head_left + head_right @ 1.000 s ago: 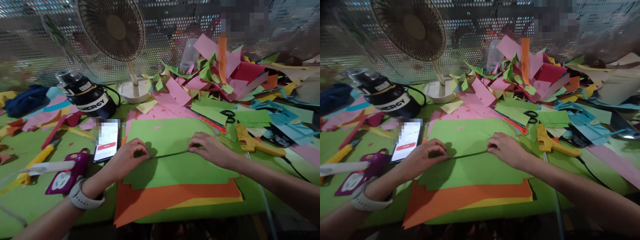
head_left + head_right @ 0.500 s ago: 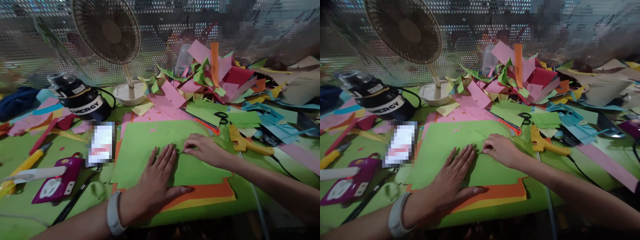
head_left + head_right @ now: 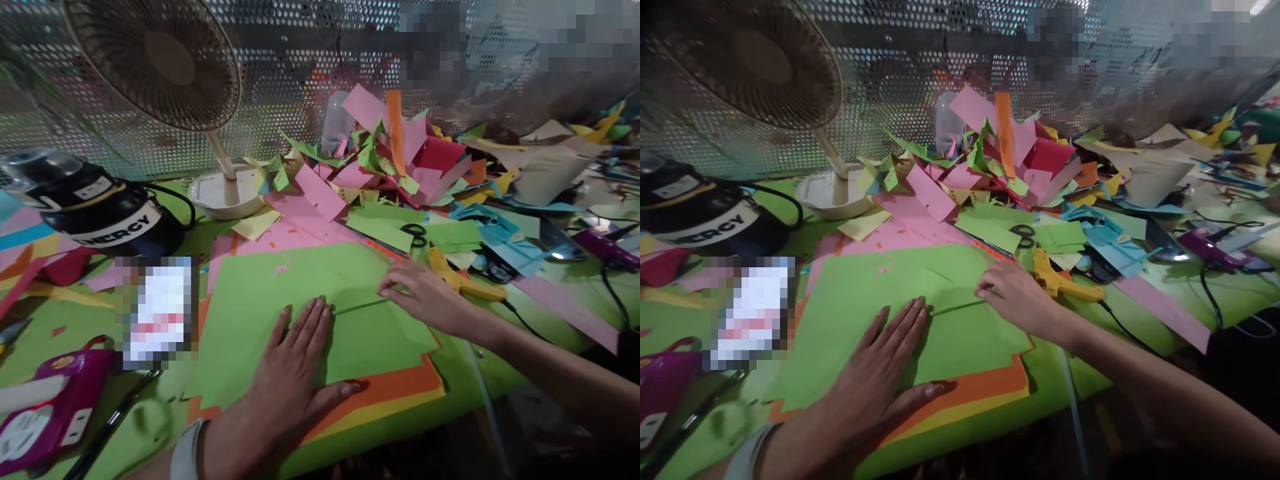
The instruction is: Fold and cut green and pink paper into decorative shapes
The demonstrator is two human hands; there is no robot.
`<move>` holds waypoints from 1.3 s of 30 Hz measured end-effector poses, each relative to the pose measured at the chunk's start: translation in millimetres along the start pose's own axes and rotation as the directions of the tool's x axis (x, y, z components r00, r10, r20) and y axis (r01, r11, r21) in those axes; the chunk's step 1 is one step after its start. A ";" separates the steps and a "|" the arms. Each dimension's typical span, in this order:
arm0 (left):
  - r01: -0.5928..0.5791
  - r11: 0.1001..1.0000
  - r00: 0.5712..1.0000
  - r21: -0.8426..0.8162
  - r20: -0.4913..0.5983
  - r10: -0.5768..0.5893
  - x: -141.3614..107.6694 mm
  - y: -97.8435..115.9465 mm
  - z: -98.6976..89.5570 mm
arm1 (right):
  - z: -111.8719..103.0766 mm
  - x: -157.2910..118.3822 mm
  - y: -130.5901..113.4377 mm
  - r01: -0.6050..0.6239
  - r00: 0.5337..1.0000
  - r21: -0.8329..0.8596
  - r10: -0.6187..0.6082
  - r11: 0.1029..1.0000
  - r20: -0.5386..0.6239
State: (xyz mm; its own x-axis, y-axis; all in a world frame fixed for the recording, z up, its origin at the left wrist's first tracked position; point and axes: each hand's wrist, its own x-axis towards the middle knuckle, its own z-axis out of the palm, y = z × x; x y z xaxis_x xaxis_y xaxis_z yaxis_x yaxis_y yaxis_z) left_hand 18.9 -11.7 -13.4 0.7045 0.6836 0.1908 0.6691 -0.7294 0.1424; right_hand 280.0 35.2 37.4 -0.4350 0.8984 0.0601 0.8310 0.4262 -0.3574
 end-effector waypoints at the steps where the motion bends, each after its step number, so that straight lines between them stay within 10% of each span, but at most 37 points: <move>1: -0.001 1.000 1.000 0.007 -0.002 0.001 0.0 0.1 0.1 | 3.3 -4.4 -6.7 0.028 0.998 -0.038 -0.030 0.999 -0.062; 6: -0.004 0.999 1.000 0.032 0.011 0.003 0.5 0.4 0.4 | 34.1 -17.3 -41.9 0.364 0.930 -0.146 -0.351 0.920 0.108; 12: 0.010 1.000 0.999 0.009 0.036 -0.010 0.9 -0.5 1.7 | 47.0 -14.5 -38.8 0.293 0.926 -0.076 -0.264 0.953 0.271; 39: 0.003 1.000 0.999 -0.009 0.043 -0.003 1.3 -0.9 0.8 | 19.7 -40.3 -2.0 0.097 0.993 -0.377 -0.116 0.921 -0.026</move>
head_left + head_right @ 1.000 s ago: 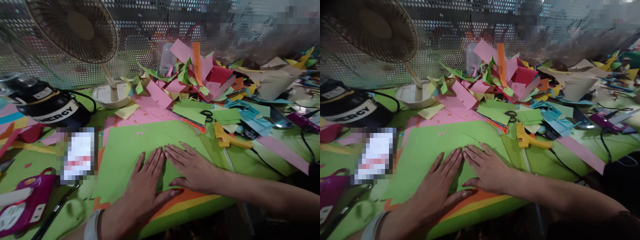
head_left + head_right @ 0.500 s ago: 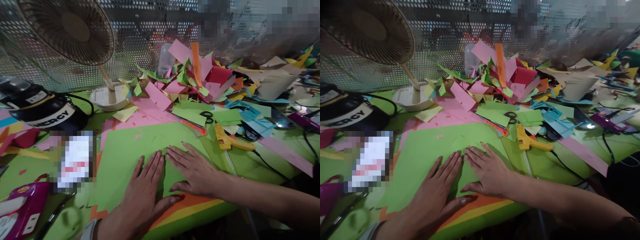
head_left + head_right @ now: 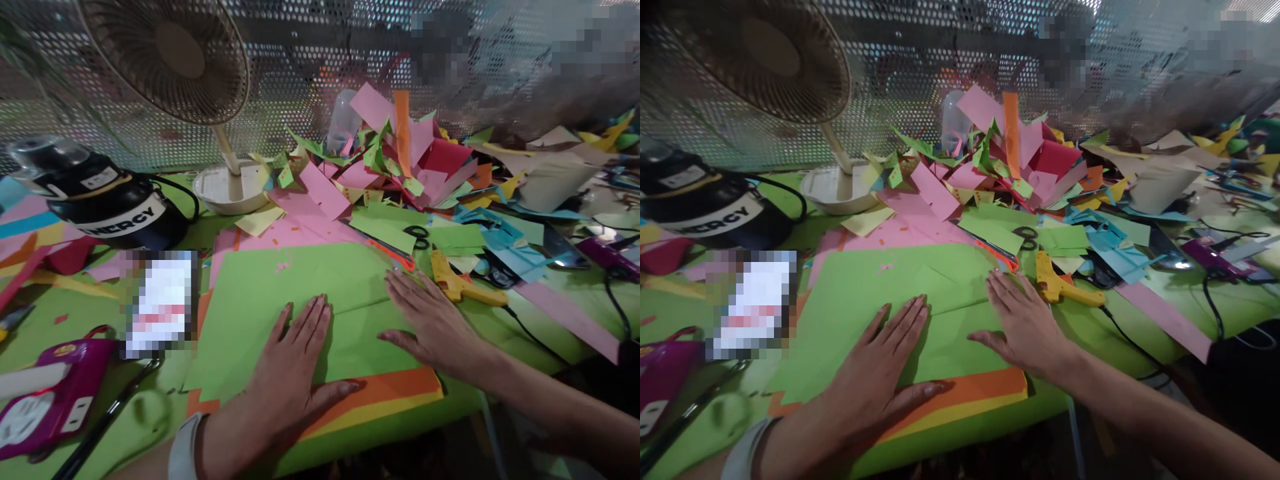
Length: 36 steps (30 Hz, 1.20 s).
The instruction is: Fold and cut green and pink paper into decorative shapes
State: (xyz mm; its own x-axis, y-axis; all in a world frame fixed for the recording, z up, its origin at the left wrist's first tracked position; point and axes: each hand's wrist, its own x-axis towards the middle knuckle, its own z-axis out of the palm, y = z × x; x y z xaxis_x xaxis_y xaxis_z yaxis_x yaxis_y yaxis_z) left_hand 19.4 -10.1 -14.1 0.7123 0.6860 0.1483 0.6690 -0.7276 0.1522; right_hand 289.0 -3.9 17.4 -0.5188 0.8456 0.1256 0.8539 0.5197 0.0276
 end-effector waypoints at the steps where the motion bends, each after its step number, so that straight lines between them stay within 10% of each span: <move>1: -0.001 1.000 1.000 -0.001 -0.002 0.001 -0.3 -0.1 0.4 | -3.1 1.6 -2.3 -0.006 1.000 0.004 0.006 1.000 -0.029; 9: 0.025 1.000 1.000 -0.009 -0.002 -0.025 3.1 2.9 -4.2 | 6.1 32.4 -31.2 0.246 0.940 0.296 -0.302 0.923 0.159; 26: 0.279 0.927 0.960 0.251 -0.088 -0.265 -31.6 10.1 -6.4 | 14.4 35.0 -27.3 0.279 0.923 0.300 -0.341 0.912 0.178; 36: 0.321 0.945 0.943 0.060 0.073 -0.325 -7.4 -36.2 -76.7 | 20.6 31.5 -27.3 0.292 0.935 0.294 -0.336 0.910 0.111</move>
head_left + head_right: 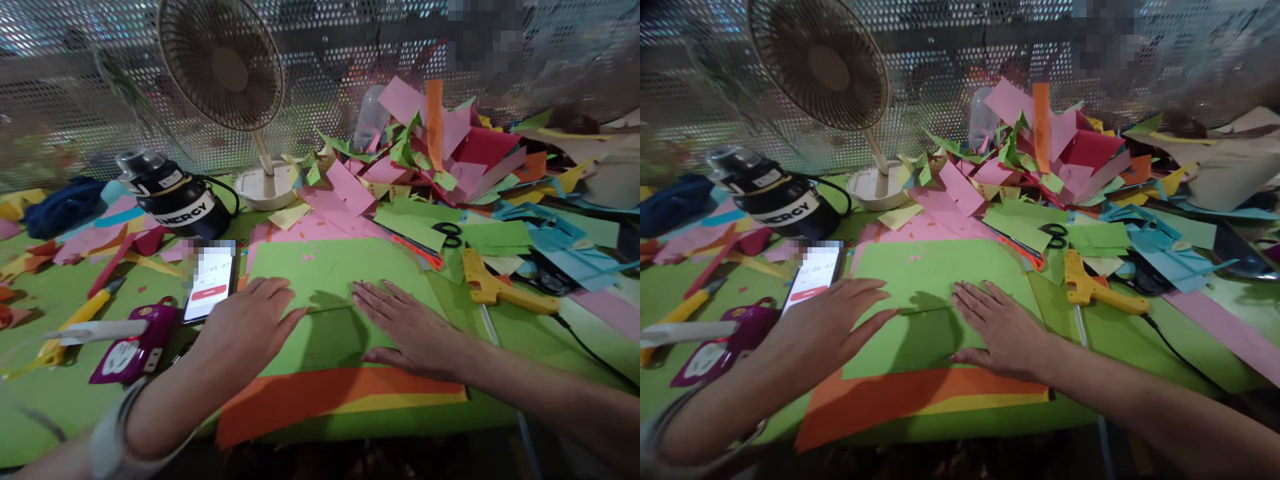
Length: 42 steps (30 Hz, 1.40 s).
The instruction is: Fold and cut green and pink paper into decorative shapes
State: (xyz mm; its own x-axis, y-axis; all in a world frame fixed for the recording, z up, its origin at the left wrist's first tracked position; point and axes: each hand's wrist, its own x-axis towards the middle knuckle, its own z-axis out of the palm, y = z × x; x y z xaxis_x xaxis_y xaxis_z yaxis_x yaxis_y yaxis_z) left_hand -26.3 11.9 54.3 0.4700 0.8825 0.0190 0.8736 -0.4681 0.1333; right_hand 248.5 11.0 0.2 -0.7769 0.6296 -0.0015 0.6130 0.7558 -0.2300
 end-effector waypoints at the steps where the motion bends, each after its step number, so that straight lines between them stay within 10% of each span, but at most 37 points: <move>1: -0.050 0.995 0.998 -0.085 0.029 0.052 9.3 0.7 -1.3 | 0.6 -0.1 0.0 0.003 1.000 -0.007 -0.003 1.000 -0.008; 14: 0.007 0.912 0.989 -0.410 0.135 0.053 46.6 10.4 30.8 | -1.4 1.6 -2.8 -0.014 1.000 -0.050 0.015 0.999 0.022; 42: 0.129 0.962 0.990 -0.242 0.080 -0.113 7.3 -8.0 34.0 | 6.3 1.9 2.3 0.043 0.993 -0.200 -0.063 0.979 -0.096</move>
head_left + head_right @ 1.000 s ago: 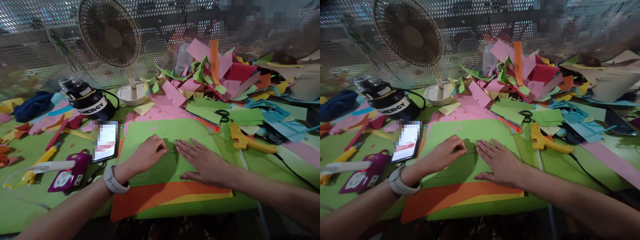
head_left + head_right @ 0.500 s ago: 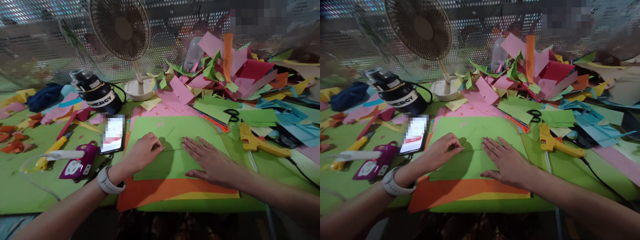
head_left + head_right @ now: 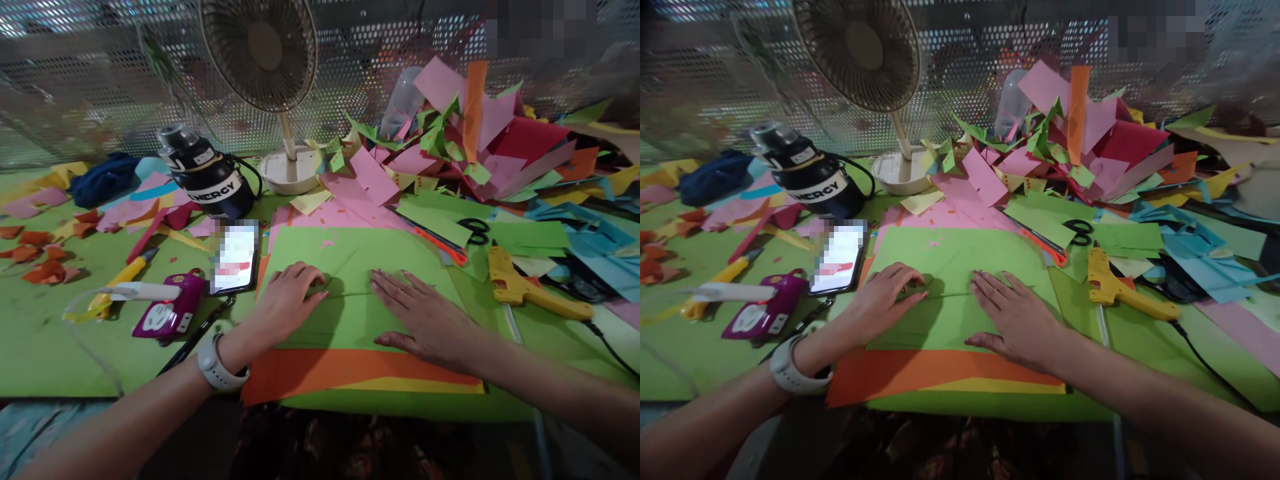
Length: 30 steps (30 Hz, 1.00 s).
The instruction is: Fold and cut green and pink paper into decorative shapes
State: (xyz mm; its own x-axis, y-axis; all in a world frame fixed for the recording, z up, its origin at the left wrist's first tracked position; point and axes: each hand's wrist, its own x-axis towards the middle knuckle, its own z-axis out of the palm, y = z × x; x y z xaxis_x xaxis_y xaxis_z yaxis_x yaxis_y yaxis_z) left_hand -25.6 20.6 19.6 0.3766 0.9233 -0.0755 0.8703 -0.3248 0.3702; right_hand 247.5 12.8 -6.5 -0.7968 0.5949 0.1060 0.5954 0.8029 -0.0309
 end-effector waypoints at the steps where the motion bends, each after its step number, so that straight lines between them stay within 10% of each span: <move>1: -0.007 1.000 1.000 0.003 -0.010 0.007 0.0 -1.7 0.6 | 0.2 -0.2 0.1 -0.003 1.000 -0.001 0.003 1.000 -0.003; 7: -0.097 0.991 0.991 0.092 -0.083 0.105 -1.1 -0.7 5.3 | -0.3 0.0 -0.3 0.003 1.000 -0.010 -0.003 1.000 0.008; 13: -0.293 0.914 0.942 0.282 -0.076 0.326 -4.9 44.2 32.5 | -0.8 1.1 -2.0 -0.006 1.000 0.002 0.006 1.000 0.005; 30: -0.092 0.939 0.996 0.332 0.021 0.090 0.0 82.5 55.4 | 3.9 -3.0 2.2 0.048 0.999 -0.033 -0.049 0.998 -0.014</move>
State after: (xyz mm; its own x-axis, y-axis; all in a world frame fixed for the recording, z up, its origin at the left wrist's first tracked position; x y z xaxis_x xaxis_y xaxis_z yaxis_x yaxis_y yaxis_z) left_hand 63.8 -17.6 -1.2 0.4603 0.8857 -0.0609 0.8877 -0.4581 0.0475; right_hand 250.8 13.0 -10.7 -0.8232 0.5547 0.1210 0.5595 0.8288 0.0073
